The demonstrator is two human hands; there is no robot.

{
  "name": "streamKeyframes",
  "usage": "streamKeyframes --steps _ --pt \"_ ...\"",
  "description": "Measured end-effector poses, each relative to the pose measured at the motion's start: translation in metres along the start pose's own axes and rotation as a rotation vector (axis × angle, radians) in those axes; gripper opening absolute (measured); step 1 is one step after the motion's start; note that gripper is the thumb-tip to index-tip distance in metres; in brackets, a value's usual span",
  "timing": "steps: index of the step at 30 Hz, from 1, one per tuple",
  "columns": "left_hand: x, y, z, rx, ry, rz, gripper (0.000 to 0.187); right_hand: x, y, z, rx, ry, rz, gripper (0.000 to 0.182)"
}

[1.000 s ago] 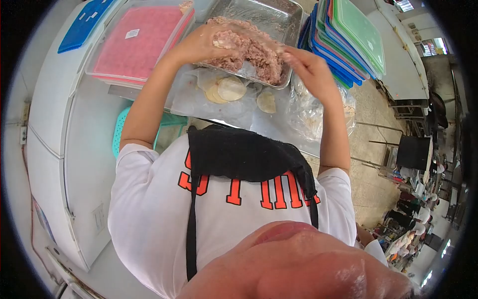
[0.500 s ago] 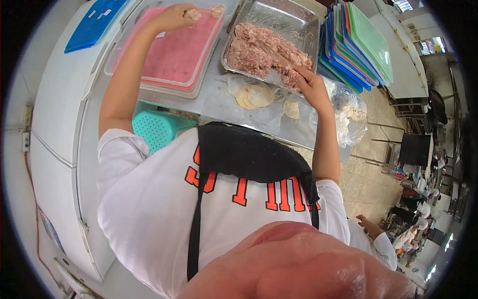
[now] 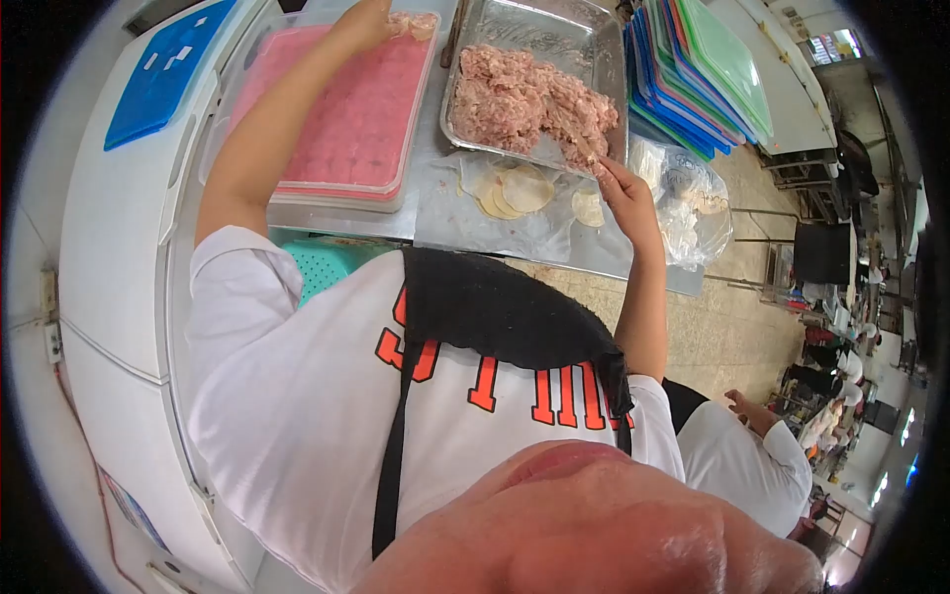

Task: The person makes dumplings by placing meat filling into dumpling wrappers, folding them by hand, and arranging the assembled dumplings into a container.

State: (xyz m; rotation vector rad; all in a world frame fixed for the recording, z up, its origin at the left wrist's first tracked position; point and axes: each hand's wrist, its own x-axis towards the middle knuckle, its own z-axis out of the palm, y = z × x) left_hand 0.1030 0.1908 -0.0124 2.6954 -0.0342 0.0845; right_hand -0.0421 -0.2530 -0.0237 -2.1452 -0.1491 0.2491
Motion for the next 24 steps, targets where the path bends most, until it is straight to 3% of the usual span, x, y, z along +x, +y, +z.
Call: streamKeyframes --steps 6,8,9,11,12,13,15,16,18,20,24 --pt "0.016 -0.028 0.042 0.087 0.316 0.255 0.086 0.016 0.009 -0.009 -0.113 0.084 -0.18 0.037" --pt "-0.002 -0.015 0.021 -0.438 -0.069 0.065 0.076 0.034 0.024 -0.028 -0.275 0.021 -0.191 0.035" --pt "-0.005 -0.009 0.012 -0.439 -0.08 0.065 0.076 0.037 0.018 -0.038 -0.273 0.021 -0.18 0.035" --pt "-0.007 -0.002 0.002 -0.097 -0.126 0.146 0.063 0.046 -0.01 -0.066 -0.891 -0.071 -0.157 0.031" --pt "-0.013 -0.012 0.014 0.313 0.419 0.532 0.058 0.051 -0.015 -0.078 -0.889 -0.074 -0.152 0.031" --pt "-0.022 0.008 0.007 0.313 0.415 0.531 0.058 0.056 -0.018 -0.089 -1.001 -0.104 -0.187 0.029" --pt "-0.061 0.073 -0.018 -0.009 0.171 0.481 0.07 0.071 -0.008 -0.099 -1.109 -0.138 -0.226 0.029" --pt "-0.076 0.094 -0.013 -0.008 0.169 0.476 0.07 0.081 0.004 -0.097 -1.215 -0.106 -0.291 0.026" --pt "-0.103 0.131 0.005 -0.232 0.144 0.511 0.037 0.089 0.034 -0.08 -1.287 -0.019 -0.46 0.02" --pt "-0.128 0.159 0.037 -0.363 -0.009 0.462 0.033 0.086 0.062 -0.051 -1.213 -0.098 -0.675 0.017" --pt "-0.152 0.174 0.129 -0.348 -0.227 0.383 0.031 0.057 0.041 -0.045 -1.168 -0.17 -0.764 0.016"
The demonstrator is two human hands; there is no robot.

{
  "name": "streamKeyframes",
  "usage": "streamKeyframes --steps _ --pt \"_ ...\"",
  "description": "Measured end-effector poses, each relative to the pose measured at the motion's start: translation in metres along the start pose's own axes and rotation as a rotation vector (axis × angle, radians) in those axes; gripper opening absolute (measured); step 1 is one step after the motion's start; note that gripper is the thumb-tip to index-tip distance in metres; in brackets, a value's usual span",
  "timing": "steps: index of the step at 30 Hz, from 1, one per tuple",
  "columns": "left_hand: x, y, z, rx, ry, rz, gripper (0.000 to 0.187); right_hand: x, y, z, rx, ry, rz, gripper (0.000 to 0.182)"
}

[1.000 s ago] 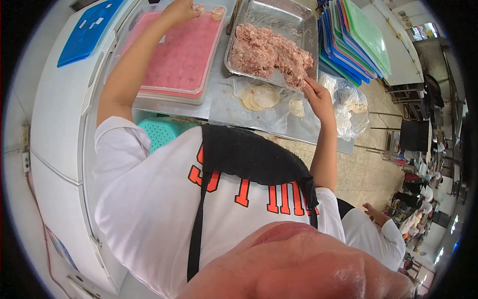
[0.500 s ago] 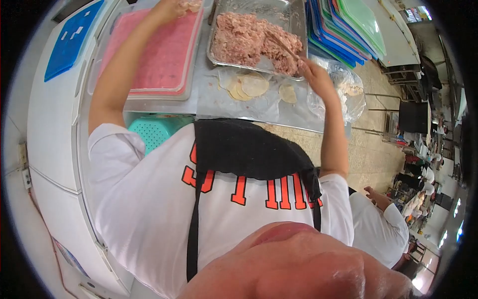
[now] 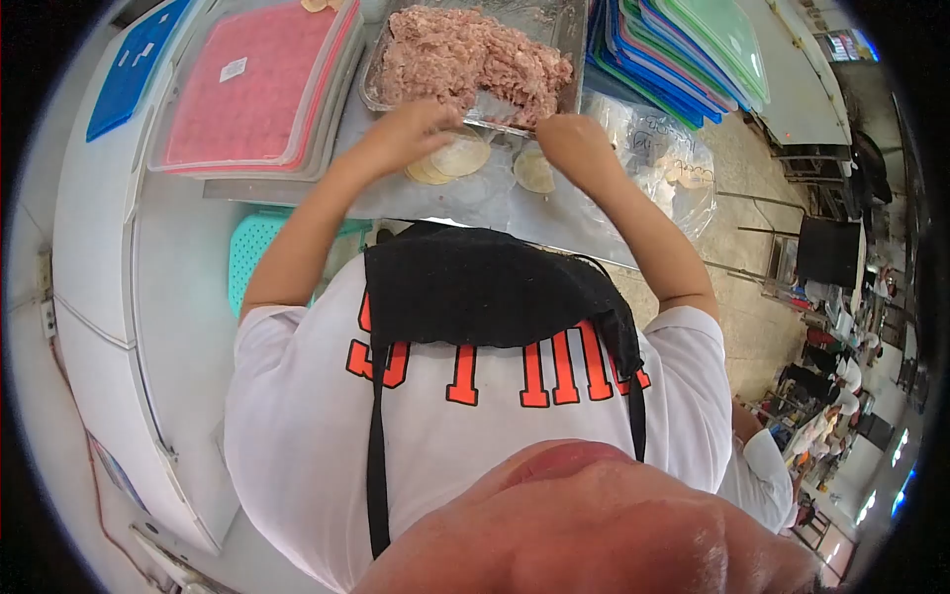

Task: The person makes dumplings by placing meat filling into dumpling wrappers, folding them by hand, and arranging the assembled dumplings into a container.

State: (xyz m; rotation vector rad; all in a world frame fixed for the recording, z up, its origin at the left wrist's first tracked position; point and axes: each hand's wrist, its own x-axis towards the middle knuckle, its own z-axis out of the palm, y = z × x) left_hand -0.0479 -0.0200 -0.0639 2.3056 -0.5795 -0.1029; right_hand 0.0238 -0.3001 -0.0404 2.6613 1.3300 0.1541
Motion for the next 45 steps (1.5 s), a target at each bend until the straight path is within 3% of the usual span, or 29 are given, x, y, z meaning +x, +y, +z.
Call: streamKeyframes --steps 1,2,4,6,9,11,12,15,17,19,22,26,28,29,31,34,37,43,45 --pt "-0.002 -0.005 0.019 0.0 0.006 -0.008 0.031 0.0 0.003 -0.01 -0.045 -0.058 -0.038 0.016" --pt "-0.003 -0.01 0.037 0.071 -0.019 -0.042 0.031 0.005 0.01 -0.033 -0.035 -0.155 0.068 0.016" --pt "-0.007 -0.019 0.066 0.141 -0.032 -0.09 0.031 0.015 0.036 -0.044 -0.039 -0.05 0.108 0.017" --pt "-0.014 -0.029 0.084 0.264 0.235 0.04 0.025 0.025 0.051 -0.034 -0.035 0.048 0.151 0.017" --pt "-0.017 -0.033 0.084 0.237 0.217 -0.025 0.028 0.023 0.037 0.0 -0.048 -0.017 0.106 0.018" --pt "-0.021 -0.041 0.081 0.234 0.171 -0.087 0.024 0.006 0.006 0.018 0.096 0.012 -0.12 0.018" --pt "-0.022 -0.036 0.075 0.206 0.225 -0.089 0.024 0.007 0.011 0.015 0.093 0.014 -0.127 0.018" --pt "-0.029 -0.022 0.06 0.148 0.347 -0.102 0.026 0.007 0.03 -0.005 0.065 -0.008 -0.075 0.016" --pt "-0.029 -0.013 0.044 0.127 0.418 -0.093 0.028 0.017 0.051 -0.031 0.014 -0.017 0.087 0.015" --pt "-0.029 -0.005 0.036 -0.109 0.444 -0.399 0.031 0.014 0.053 -0.013 -0.033 -0.027 0.059 0.015" --pt "-0.028 -0.008 0.021 -0.29 0.553 -0.486 0.033 0.003 0.015 0.006 -0.04 -0.024 -0.093 0.016" --pt "-0.035 -0.015 0.014 -0.444 0.603 -0.402 0.036 0.013 0.035 -0.027 0.005 -0.215 0.054 0.02" --pt "-0.042 -0.028 0.013 -0.227 0.737 -0.264 0.039 0.01 0.046 -0.038 -0.02 -0.26 0.09 0.021" --pt "-0.046 -0.03 0.01 -0.23 0.74 -0.266 0.039 0.009 0.046 -0.041 -0.043 -0.309 0.13 0.021" --pt "-0.051 -0.018 -0.006 -0.46 0.611 -0.463 0.045 0.006 0.031 -0.024 -0.019 -0.261 0.116 0.021" --pt "-0.051 -0.032 -0.003 -0.229 0.743 -0.468 0.045 0.015 0.009 -0.012 0.002 -0.217 0.099 0.02" --pt "-0.054 -0.029 -0.006 -0.258 0.779 -0.357 0.044 0.026 -0.004 -0.002 0.035 -0.205 0.112 0.02" --pt "-0.056 -0.032 -0.009 -0.309 0.602 -0.467 0.041 0.053 -0.036 0.006 0.182 -0.19 0.134 0.025" --pt "-0.053 -0.046 -0.001 -0.278 0.672 -0.38 0.038 0.053 -0.031 0.01 0.321 -0.172 0.151 0.028"
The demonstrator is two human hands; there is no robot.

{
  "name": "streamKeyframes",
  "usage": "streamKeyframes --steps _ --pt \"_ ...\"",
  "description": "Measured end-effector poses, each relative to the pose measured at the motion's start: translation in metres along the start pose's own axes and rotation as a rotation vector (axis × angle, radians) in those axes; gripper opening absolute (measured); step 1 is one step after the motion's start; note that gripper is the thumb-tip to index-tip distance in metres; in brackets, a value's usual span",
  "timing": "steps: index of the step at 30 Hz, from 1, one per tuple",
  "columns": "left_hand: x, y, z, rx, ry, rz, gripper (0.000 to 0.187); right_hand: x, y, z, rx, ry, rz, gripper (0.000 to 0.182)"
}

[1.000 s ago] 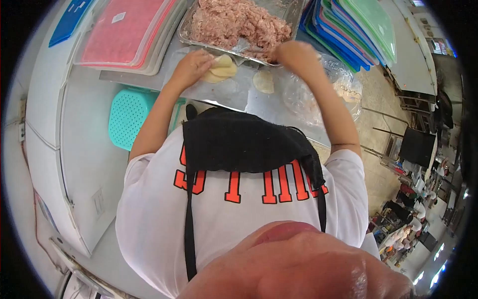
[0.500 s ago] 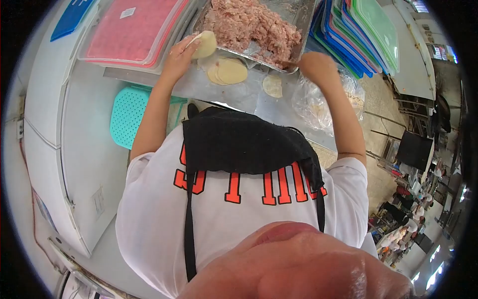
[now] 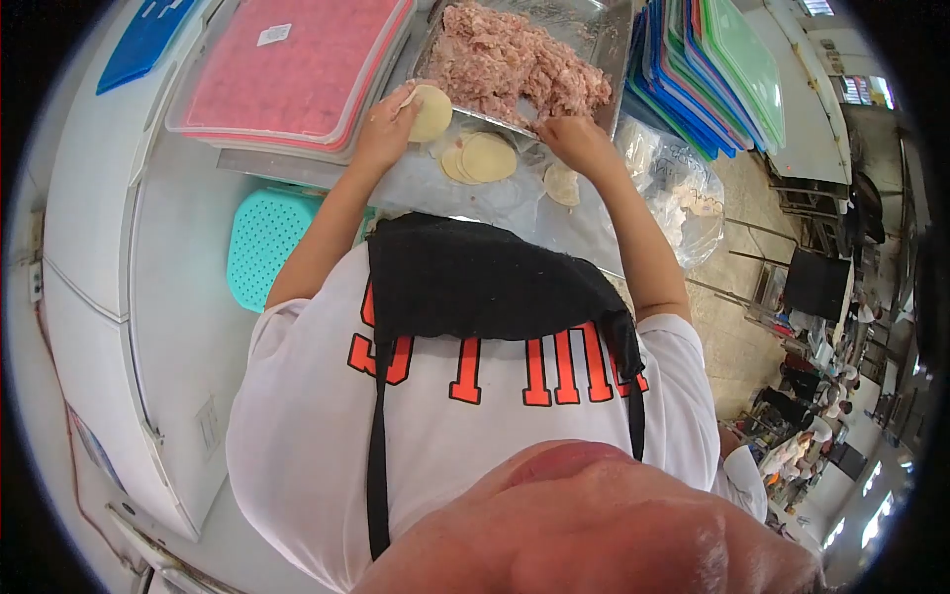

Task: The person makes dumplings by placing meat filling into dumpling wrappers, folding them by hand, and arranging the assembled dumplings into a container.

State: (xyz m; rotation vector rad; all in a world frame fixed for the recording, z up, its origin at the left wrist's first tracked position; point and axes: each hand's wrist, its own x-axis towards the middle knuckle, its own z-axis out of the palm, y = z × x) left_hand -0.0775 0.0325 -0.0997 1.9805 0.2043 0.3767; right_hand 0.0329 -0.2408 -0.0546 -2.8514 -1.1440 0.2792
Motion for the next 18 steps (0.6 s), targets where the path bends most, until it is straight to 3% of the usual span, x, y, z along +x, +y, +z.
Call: streamKeyframes --steps 2,4,5,7,8,10,12,15,16,18 --pt "0.008 -0.013 0.009 -0.02 0.054 0.093 0.036 -0.003 0.009 0.003 0.137 0.004 0.007 0.032" --pt "0.016 -0.004 0.02 -0.761 -0.04 -0.158 0.032 -0.008 0.006 -0.002 0.69 0.0 0.086 0.039" --pt "0.02 0.0 0.025 -0.763 -0.044 -0.157 0.032 -0.009 0.006 -0.005 0.688 0.002 0.09 0.039" --pt "0.03 0.022 0.035 -1.307 -0.088 -0.474 0.031 -0.01 -0.006 -0.024 1.031 0.035 0.211 0.035" --pt "0.038 0.03 0.046 -1.306 -0.097 -0.471 0.031 -0.006 -0.008 -0.021 1.031 0.043 0.214 0.035" --pt "0.054 0.051 0.068 -1.455 -0.104 -0.561 0.033 0.001 -0.008 -0.016 1.157 0.28 0.155 0.033" --pt "0.066 0.087 0.076 -1.559 -0.071 -0.554 0.036 0.001 -0.007 -0.018 1.112 0.175 0.184 0.033" --pt "0.072 0.107 0.073 -1.659 0.006 -0.613 0.05 -0.005 -0.011 -0.007 0.706 0.544 -0.02 0.03" --pt "0.073 0.107 0.073 -1.656 0.038 -0.674 0.057 -0.014 -0.006 -0.017 0.705 0.545 -0.025 0.03" --pt "0.08 0.079 0.082 -1.664 0.031 -0.645 0.065 -0.033 0.002 -0.042 0.332 0.307 -0.008 0.027"
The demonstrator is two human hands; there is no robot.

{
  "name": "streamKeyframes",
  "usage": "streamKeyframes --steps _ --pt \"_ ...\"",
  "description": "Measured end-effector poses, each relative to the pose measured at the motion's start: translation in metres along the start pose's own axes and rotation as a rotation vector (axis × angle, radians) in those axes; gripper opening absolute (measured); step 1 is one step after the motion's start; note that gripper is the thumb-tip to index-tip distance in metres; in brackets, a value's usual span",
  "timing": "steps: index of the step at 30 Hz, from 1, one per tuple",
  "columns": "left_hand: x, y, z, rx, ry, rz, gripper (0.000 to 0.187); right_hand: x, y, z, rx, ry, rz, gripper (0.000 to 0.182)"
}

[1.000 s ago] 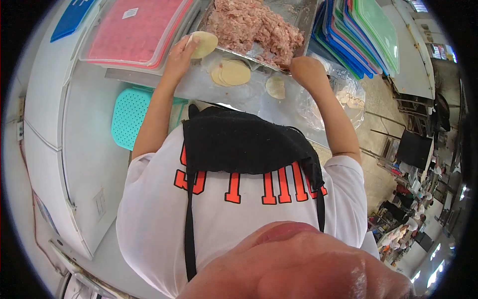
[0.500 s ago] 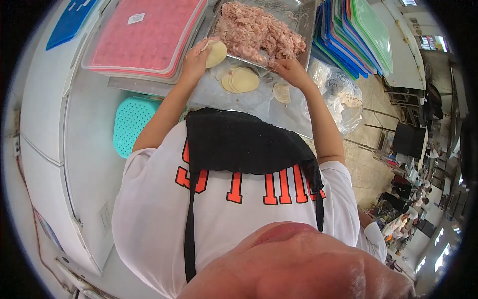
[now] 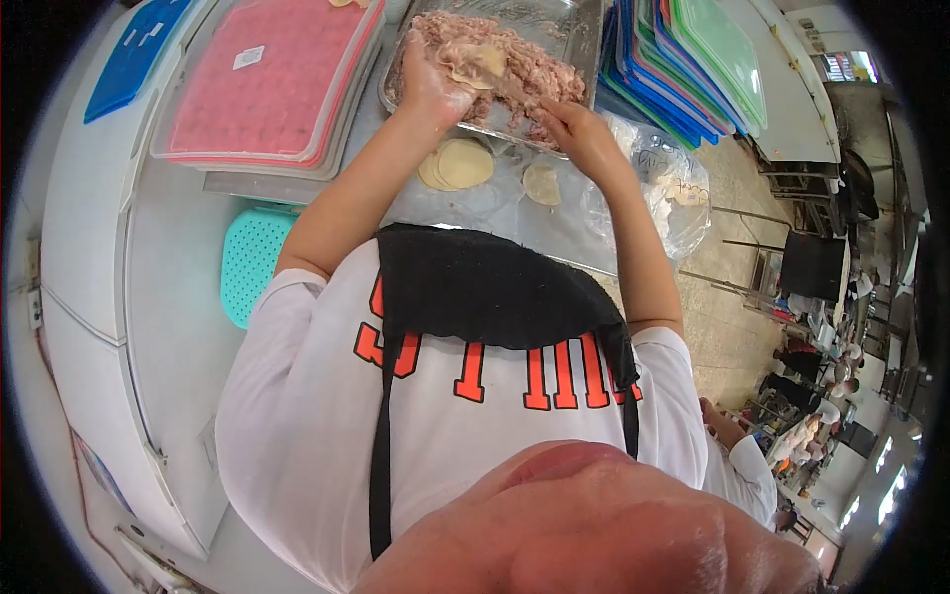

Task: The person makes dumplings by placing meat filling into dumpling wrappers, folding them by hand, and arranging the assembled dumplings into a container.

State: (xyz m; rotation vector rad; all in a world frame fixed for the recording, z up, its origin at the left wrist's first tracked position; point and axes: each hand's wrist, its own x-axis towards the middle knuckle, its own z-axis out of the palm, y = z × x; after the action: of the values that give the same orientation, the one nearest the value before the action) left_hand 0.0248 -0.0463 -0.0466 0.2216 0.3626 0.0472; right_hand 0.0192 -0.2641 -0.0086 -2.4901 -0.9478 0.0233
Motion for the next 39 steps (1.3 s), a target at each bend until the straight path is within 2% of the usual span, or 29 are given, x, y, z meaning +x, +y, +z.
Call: streamKeyframes --steps 1,3,6,7,8,10,11,12,13,14,15,16,18,19,20,22,24,26,27,28,29,30,31,32,33,34,36,37,39 --pt "-0.006 -0.001 0.001 0.01 -0.033 0.028 0.067 -0.003 -0.005 -0.01 0.002 0.0 0.001 0.027" --pt "-0.009 -0.006 0.002 0.062 -0.046 0.1 0.072 -0.007 -0.009 -0.023 -0.257 -0.066 0.028 0.024" --pt "-0.01 -0.015 0.008 0.084 -0.077 0.115 0.074 -0.002 0.005 -0.005 -0.217 0.046 -0.06 0.029" --pt "-0.015 -0.016 0.012 0.085 -0.076 0.121 0.074 0.003 0.013 -0.008 -0.21 -0.009 -0.08 0.027" --pt "-0.021 -0.018 0.014 0.091 0.005 0.104 0.074 0.001 0.02 -0.013 -0.21 -0.011 -0.089 0.027" --pt "-0.024 -0.02 0.016 0.086 0.088 0.106 0.074 0.0 -0.005 -0.05 -0.489 -0.148 0.038 0.023" --pt "-0.02 -0.02 0.011 0.126 0.076 0.131 0.075 -0.003 -0.013 -0.053 -0.384 -0.063 -0.007 0.022" --pt "-0.018 -0.02 0.007 0.168 0.065 0.155 0.075 -0.003 -0.008 -0.043 -0.378 -0.067 -0.016 0.022" --pt "-0.018 -0.02 0.008 0.167 0.074 0.161 0.075 -0.003 0.003 -0.027 -0.319 -0.009 -0.116 0.024" --pt "-0.018 -0.02 0.009 0.197 0.015 0.159 0.071 0.0 0.013 -0.016 -0.258 0.049 -0.212 0.026" --pt "-0.016 -0.019 0.009 0.227 -0.045 0.157 0.067 0.006 0.025 -0.015 -0.221 0.008 -0.234 0.031" --pt "0.005 -0.003 -0.022 0.223 -0.038 0.166 0.067 0.011 0.032 -0.023 -0.217 0.002 -0.244 0.031" --pt "0.056 0.043 -0.108 -0.349 -0.665 -0.21 0.057 0.023 0.041 -0.04 -0.199 -0.126 -0.218 0.034" --pt "0.011 0.044 -0.071 -0.243 -0.394 -0.065 0.04 0.028 0.052 -0.038 -0.234 -0.198 -0.171 0.035" --pt "-0.011 0.042 -0.048 -0.239 -0.389 -0.061 0.04 0.031 0.064 -0.029 -0.228 -0.199 -0.174 0.035" --pt "-0.037 0.037 -0.024 0.106 -0.111 0.349 0.03 0.033 0.077 -0.012 -0.434 -0.437 -0.087 0.038" --pt "-0.052 0.04 -0.024 0.17 -0.1 0.361 0.03 0.018 0.06 0.004 -0.433 -0.414 -0.055 0.04" --pt "-0.066 0.044 -0.023 0.992 -0.013 0.491 0.043 0.006 0.047 0.021 -0.28 -0.411 -0.042 0.041" --pt "-0.065 0.048 -0.028 0.994 -0.01 0.491 0.043 0.004 0.069 0.033 -0.193 -0.313 -0.153 0.043" --pt "-0.061 0.051 -0.036 1.287 -0.08 0.557 0.051 0.004 0.071 0.027 -0.194 -0.312 -0.154 0.043" --pt "-0.057 0.054 -0.043 1.578 -0.156 0.621 0.059 0.005 0.073 0.021 0.064 -0.383 -0.028 0.039" --pt "-0.055 0.051 -0.042 1.576 -0.159 0.623 0.059 0.005 0.072 0.014 0.322 -0.449 0.101 0.037" --pt "-0.051 0.045 -0.041 1.615 -0.21 0.632 0.063 0.006 0.07 0.006 0.317 -0.447 0.102 0.037" --pt "-0.047 0.039 -0.039 1.653 -0.26 0.643 0.067 0.008 0.067 -0.002 0.478 -0.429 0.159 0.035" --pt "-0.033 0.033 -0.045 1.7 -0.273 0.817 0.065 0.011 0.062 -0.01 0.64 -0.407 0.217 0.033" --pt "-0.032 0.031 -0.036 1.697 -0.279 0.817 0.065 0.013 0.053 -0.019 0.637 -0.403 0.219 0.033" --pt "-0.032 0.031 -0.012 1.962 -0.385 0.636 0.064 0.014 0.032 -0.03 0.57 -0.259 0.097 0.033" --pt "-0.038 0.029 0.009 1.781 -0.483 0.489 0.057 0.012 0.026 -0.023 0.566 -0.249 0.106 0.033" --pt "-0.023 0.033 0.008 1.74 -0.534 0.423 0.056 0.008 0.015 -0.007 0.487 -0.018 -0.131 0.032"
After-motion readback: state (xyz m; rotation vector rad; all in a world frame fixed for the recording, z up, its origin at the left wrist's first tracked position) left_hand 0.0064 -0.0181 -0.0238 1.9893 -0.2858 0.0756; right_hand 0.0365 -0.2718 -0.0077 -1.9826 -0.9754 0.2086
